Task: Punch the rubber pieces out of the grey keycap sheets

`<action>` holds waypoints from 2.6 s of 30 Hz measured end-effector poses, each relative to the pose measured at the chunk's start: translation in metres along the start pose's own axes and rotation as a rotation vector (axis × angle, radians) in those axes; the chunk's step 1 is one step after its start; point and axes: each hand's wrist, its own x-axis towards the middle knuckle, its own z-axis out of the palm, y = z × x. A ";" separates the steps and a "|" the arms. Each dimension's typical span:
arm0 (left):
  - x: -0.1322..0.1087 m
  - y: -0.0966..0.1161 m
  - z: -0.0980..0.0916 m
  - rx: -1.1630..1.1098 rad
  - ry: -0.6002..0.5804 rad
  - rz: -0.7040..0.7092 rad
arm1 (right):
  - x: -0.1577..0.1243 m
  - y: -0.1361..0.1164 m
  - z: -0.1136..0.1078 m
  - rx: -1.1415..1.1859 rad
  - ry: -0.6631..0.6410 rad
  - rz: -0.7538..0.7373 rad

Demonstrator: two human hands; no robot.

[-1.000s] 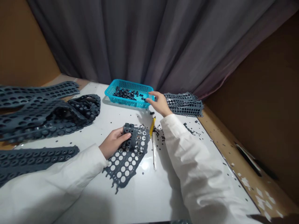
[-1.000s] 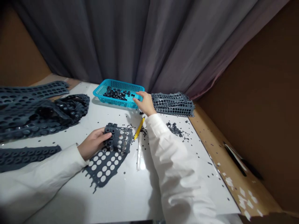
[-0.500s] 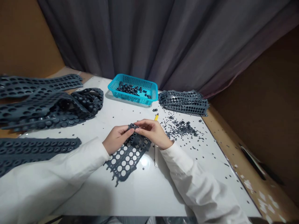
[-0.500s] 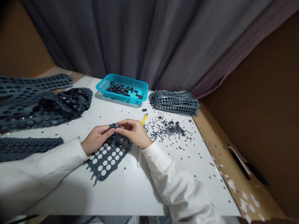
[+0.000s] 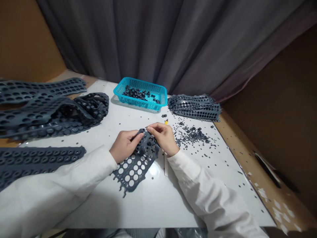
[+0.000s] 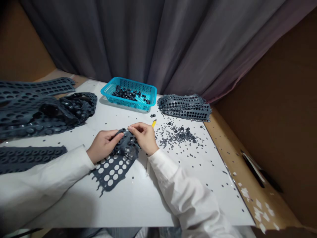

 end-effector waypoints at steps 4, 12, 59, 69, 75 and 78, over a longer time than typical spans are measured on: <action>-0.003 0.007 -0.001 -0.001 0.020 0.022 | 0.004 -0.001 -0.003 0.009 0.033 -0.011; -0.011 0.010 -0.008 -0.010 0.099 -0.023 | 0.018 -0.018 -0.048 0.168 0.200 0.000; 0.003 -0.007 -0.016 -0.869 -0.392 -0.254 | -0.016 -0.013 -0.005 -0.416 -0.226 -0.346; -0.012 0.003 -0.008 -0.407 -0.061 -0.106 | -0.015 -0.011 0.001 0.070 -0.187 0.112; -0.007 0.009 -0.004 -0.384 -0.040 -0.169 | -0.010 -0.007 0.007 0.197 0.028 0.204; -0.004 0.011 -0.005 -0.409 -0.039 -0.178 | -0.008 -0.008 0.009 0.166 0.126 0.158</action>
